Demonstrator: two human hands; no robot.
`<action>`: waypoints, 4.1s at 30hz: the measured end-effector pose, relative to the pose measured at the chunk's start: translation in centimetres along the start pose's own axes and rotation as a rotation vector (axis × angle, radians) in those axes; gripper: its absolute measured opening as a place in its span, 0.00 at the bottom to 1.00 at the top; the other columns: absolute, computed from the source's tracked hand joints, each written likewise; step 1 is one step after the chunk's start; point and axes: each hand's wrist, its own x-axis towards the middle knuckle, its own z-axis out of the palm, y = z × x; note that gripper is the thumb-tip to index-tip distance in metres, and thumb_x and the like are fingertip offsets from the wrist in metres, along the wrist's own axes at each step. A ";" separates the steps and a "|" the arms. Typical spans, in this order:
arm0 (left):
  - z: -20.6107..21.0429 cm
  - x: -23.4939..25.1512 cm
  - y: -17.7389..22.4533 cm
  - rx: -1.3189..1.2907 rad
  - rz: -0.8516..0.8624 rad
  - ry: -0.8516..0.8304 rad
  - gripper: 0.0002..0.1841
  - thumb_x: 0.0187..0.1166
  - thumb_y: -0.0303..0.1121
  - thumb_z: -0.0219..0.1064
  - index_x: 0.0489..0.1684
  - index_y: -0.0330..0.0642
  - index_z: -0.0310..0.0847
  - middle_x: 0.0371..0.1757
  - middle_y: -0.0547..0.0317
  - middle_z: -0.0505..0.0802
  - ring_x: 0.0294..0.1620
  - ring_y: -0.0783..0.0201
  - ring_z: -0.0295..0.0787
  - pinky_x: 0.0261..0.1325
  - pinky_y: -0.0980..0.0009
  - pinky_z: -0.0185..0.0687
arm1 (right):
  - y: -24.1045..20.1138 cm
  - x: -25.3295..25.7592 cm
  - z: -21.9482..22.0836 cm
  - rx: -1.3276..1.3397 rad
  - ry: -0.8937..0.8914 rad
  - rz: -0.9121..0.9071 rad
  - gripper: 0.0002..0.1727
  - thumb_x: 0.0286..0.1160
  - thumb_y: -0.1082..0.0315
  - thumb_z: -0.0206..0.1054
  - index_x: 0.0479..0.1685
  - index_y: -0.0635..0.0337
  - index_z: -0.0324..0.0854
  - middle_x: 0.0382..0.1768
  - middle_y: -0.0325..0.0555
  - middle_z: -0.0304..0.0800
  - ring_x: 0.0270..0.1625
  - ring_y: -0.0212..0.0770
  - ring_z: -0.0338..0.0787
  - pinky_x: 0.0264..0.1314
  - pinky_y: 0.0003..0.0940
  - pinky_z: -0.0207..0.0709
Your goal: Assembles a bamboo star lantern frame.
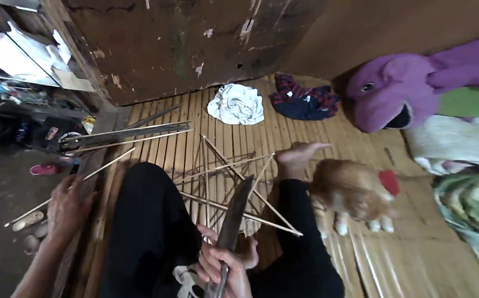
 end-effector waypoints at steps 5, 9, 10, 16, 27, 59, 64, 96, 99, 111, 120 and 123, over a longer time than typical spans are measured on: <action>4.0 1.2 -7.3 0.044 0.086 0.149 0.17 0.82 0.37 0.66 0.61 0.37 0.90 0.78 0.24 0.76 0.77 0.19 0.69 0.77 0.26 0.60 | -1.1 -1.2 -0.6 -0.241 -0.081 0.017 0.34 0.78 0.67 0.65 0.86 0.59 0.65 0.18 0.32 0.83 0.19 0.30 0.84 0.30 0.31 0.86; 5.2 2.9 -4.3 -0.021 0.119 0.202 0.13 0.85 0.30 0.62 0.48 0.28 0.91 0.57 0.26 0.90 0.63 0.22 0.82 0.68 0.29 0.70 | -2.1 -1.9 0.1 -0.442 0.007 0.146 0.38 0.82 0.68 0.55 0.93 0.63 0.47 0.18 0.31 0.81 0.20 0.32 0.86 0.34 0.34 0.90; 5.5 3.7 -3.7 -0.021 0.110 0.182 0.13 0.85 0.29 0.61 0.48 0.27 0.90 0.55 0.25 0.90 0.63 0.22 0.82 0.68 0.29 0.70 | -2.2 -2.1 0.2 -0.468 0.061 0.157 0.36 0.83 0.68 0.52 0.91 0.64 0.50 0.17 0.30 0.79 0.18 0.31 0.84 0.30 0.32 0.88; 5.8 9.8 2.8 -0.027 0.212 0.074 0.15 0.86 0.28 0.61 0.58 0.25 0.86 0.64 0.21 0.85 0.70 0.20 0.77 0.73 0.25 0.65 | -5.7 -4.9 -2.0 -0.267 0.015 0.164 0.31 0.77 0.48 0.69 0.76 0.55 0.78 0.19 0.27 0.80 0.12 0.22 0.75 0.15 0.18 0.74; 12.6 2.2 28.7 -0.117 0.741 -0.611 0.09 0.80 0.31 0.71 0.52 0.43 0.95 0.58 0.47 0.94 0.67 0.43 0.87 0.70 0.43 0.78 | -9.5 -6.5 -4.9 -0.517 0.616 -0.310 0.29 0.94 0.59 0.32 0.80 0.64 0.68 0.09 0.27 0.66 0.07 0.24 0.67 0.10 0.20 0.67; 17.7 1.0 30.3 -0.325 0.234 -0.923 0.07 0.79 0.30 0.73 0.48 0.38 0.90 0.47 0.52 0.95 0.48 0.62 0.91 0.60 0.60 0.84 | -5.9 -5.8 -6.9 -1.283 0.925 0.029 0.32 0.91 0.48 0.54 0.81 0.65 0.72 0.32 0.49 0.88 0.26 0.43 0.83 0.34 0.45 0.80; 17.0 1.2 30.7 -0.248 0.332 -0.932 0.12 0.81 0.30 0.70 0.59 0.41 0.90 0.55 0.49 0.94 0.54 0.56 0.90 0.64 0.54 0.82 | -5.5 -5.6 -6.6 -1.361 0.952 0.054 0.41 0.89 0.51 0.59 0.97 0.55 0.46 0.41 0.59 0.91 0.38 0.54 0.90 0.49 0.56 0.82; 16.5 0.3 31.2 0.024 0.563 -0.908 0.11 0.85 0.35 0.66 0.51 0.39 0.91 0.56 0.48 0.93 0.62 0.48 0.88 0.70 0.46 0.76 | -4.5 -4.6 -8.0 -1.130 0.696 -0.107 0.19 0.93 0.64 0.51 0.66 0.68 0.79 0.27 0.41 0.87 0.15 0.30 0.80 0.21 0.28 0.81; 16.6 0.2 31.1 0.001 0.509 -0.884 0.12 0.82 0.39 0.71 0.51 0.40 0.91 0.52 0.48 0.94 0.59 0.48 0.89 0.68 0.44 0.77 | -4.5 -4.3 -8.1 -1.106 0.680 -0.110 0.19 0.93 0.64 0.51 0.69 0.67 0.78 0.31 0.40 0.90 0.14 0.29 0.79 0.20 0.27 0.80; 17.0 0.5 30.9 -0.010 0.563 -0.859 0.10 0.85 0.33 0.67 0.51 0.43 0.94 0.54 0.49 0.95 0.62 0.48 0.89 0.71 0.44 0.76 | -4.8 -4.1 -8.3 -1.106 0.679 -0.102 0.18 0.93 0.64 0.50 0.60 0.68 0.81 0.30 0.42 0.89 0.14 0.29 0.79 0.19 0.27 0.79; 16.3 -0.1 30.6 -0.057 0.497 -0.844 0.10 0.85 0.34 0.66 0.51 0.42 0.93 0.54 0.48 0.95 0.60 0.48 0.90 0.68 0.45 0.78 | -4.7 -3.5 -8.3 -1.034 0.609 -0.128 0.19 0.95 0.65 0.46 0.62 0.68 0.78 0.32 0.42 0.92 0.14 0.28 0.80 0.17 0.25 0.78; 16.6 -0.3 30.4 -0.098 0.461 -0.831 0.10 0.84 0.34 0.67 0.50 0.42 0.93 0.54 0.49 0.94 0.60 0.49 0.90 0.67 0.46 0.79 | -4.9 -3.1 -8.6 -1.027 0.602 -0.136 0.18 0.94 0.66 0.47 0.61 0.69 0.78 0.32 0.42 0.93 0.14 0.29 0.80 0.17 0.25 0.78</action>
